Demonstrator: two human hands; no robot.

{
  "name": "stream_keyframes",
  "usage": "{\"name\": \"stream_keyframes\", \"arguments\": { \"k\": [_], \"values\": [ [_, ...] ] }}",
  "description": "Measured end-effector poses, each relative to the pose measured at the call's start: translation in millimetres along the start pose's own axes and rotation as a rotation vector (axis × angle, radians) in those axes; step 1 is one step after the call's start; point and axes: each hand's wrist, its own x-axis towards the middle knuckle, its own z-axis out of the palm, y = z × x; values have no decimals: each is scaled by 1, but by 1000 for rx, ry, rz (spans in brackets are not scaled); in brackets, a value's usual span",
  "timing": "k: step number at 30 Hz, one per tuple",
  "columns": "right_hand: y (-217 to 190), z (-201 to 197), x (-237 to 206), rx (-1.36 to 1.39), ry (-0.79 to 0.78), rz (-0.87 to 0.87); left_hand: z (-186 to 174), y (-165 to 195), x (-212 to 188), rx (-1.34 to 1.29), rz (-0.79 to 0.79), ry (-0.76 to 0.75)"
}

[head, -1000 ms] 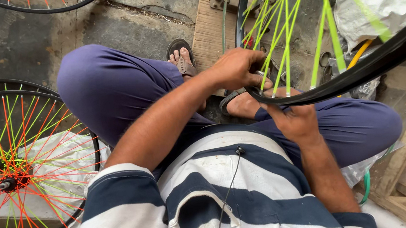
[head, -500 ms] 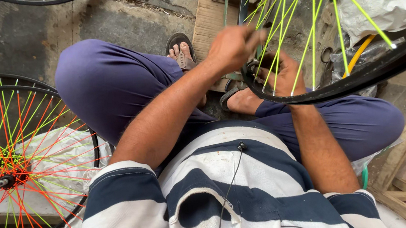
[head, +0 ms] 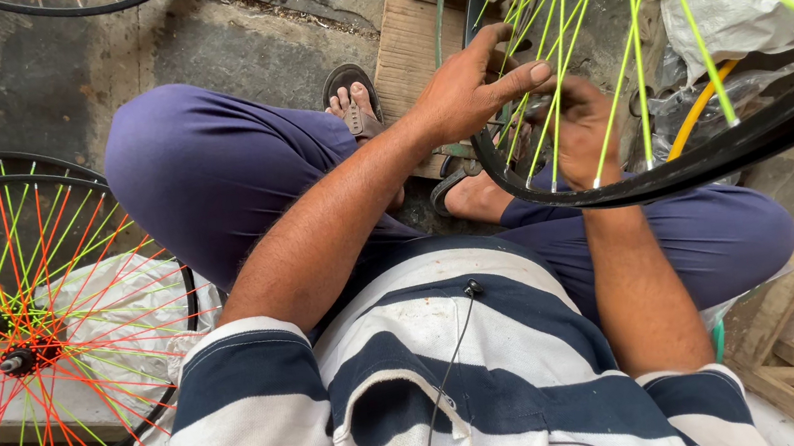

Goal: The person sits on the floor in front of a bicycle wheel held in a truing stand. They use a spoke wrench to turn spoke nipples around the rim, briefly use pliers on the rim, spin the wheel to check it, and continue tightening spokes while rotating the wheel.

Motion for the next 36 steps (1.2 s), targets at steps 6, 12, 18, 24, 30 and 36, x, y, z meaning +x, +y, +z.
{"name": "stream_keyframes", "arguments": {
  "k": [6, 12, 18, 24, 30, 36],
  "values": [
    [25, 23, 17, -153, -90, -9, -4, 11, -6, -19, -10, 24],
    [36, 23, 18, -183, -99, -56, 1, 2, -3, -51, 1, 29],
    [35, 16, 16, -281, -108, 78, -4, -25, 1, 227, 26, 40],
    [33, 8, 3, -43, -53, 147, -4, -32, -6, 412, 111, -169],
    [19, 15, -8, -215, -37, 68, 13, -29, -9, 612, 89, -11],
    [-38, 41, -41, -894, -163, -297, 18, -19, -11, 599, 184, 58]
  ]
}}
